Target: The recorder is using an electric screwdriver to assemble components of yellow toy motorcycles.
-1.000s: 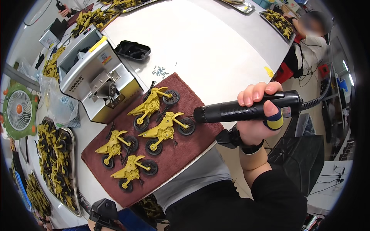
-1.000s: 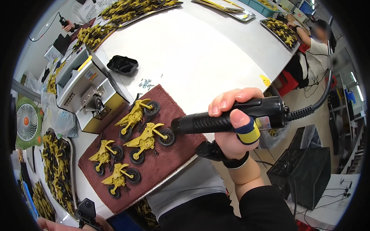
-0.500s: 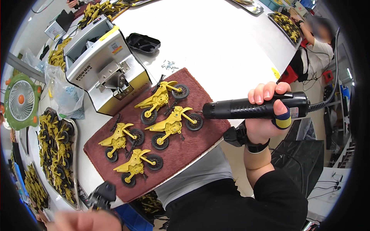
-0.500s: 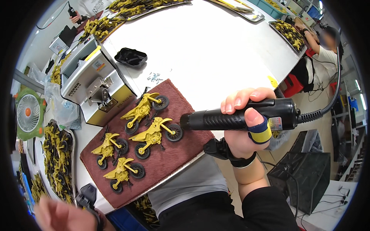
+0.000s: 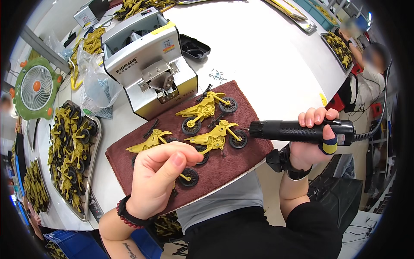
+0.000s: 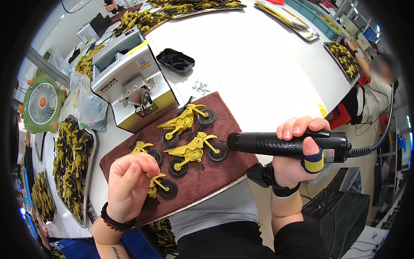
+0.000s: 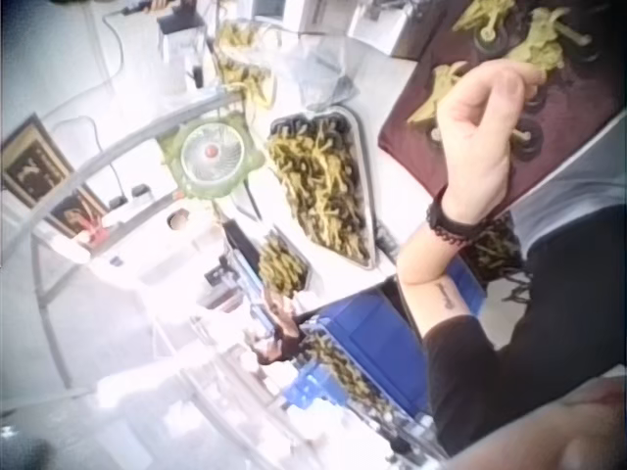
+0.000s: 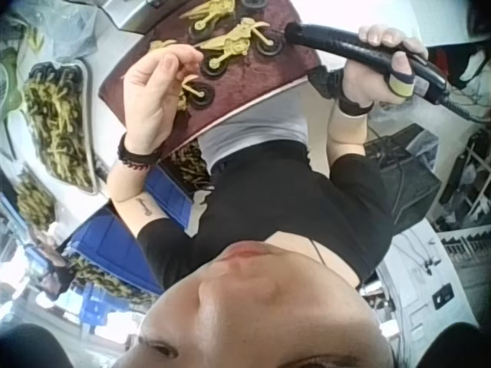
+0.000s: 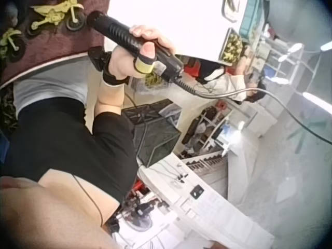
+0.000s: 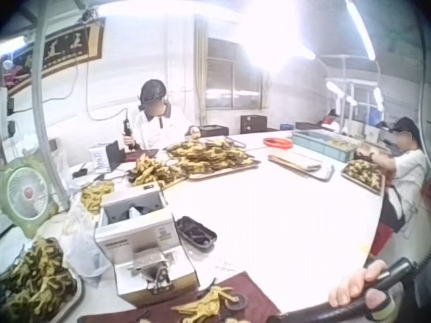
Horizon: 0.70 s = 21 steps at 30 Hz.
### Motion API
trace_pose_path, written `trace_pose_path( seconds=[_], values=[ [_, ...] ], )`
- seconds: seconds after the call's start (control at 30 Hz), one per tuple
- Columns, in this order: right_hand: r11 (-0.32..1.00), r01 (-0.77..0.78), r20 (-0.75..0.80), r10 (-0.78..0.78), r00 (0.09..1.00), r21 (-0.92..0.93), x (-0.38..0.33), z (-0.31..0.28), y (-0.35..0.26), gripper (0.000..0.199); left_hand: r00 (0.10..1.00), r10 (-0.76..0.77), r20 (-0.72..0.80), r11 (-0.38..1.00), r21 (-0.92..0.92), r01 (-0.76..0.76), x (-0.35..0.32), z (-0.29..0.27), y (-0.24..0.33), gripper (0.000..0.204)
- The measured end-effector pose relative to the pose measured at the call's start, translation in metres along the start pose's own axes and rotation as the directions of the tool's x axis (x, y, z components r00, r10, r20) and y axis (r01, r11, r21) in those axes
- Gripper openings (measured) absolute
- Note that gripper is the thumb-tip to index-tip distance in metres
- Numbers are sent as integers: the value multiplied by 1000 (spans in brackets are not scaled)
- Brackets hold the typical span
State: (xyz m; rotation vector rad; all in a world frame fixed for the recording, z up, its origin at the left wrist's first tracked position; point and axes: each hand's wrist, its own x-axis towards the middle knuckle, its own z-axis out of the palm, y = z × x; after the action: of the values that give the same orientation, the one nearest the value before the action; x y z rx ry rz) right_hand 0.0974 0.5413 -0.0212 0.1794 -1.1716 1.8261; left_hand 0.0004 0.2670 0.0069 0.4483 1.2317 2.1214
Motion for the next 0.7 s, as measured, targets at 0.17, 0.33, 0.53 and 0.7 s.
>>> trace_pose_path(
  seconds=[0.17,0.33,0.53,0.7],
  values=[
    [1000,3,-17,-3,1000,-6,-1,-2,1,26,998,-65,7,997,-41,65,0,-4,1,15],
    [1000,2,-13,-2,1000,-3,-2,-3,-2,26,994,-99,39,989,115,94,-1,6,10,22],
    [1000,-6,-8,6,1000,-6,-1,-4,5,26,986,-30,163,929,368,-33,-6,16,33,28],
    [1000,-1,-8,1,1000,5,0,-3,-4,25,975,-7,222,945,319,-66,-13,26,39,26]
  ],
)
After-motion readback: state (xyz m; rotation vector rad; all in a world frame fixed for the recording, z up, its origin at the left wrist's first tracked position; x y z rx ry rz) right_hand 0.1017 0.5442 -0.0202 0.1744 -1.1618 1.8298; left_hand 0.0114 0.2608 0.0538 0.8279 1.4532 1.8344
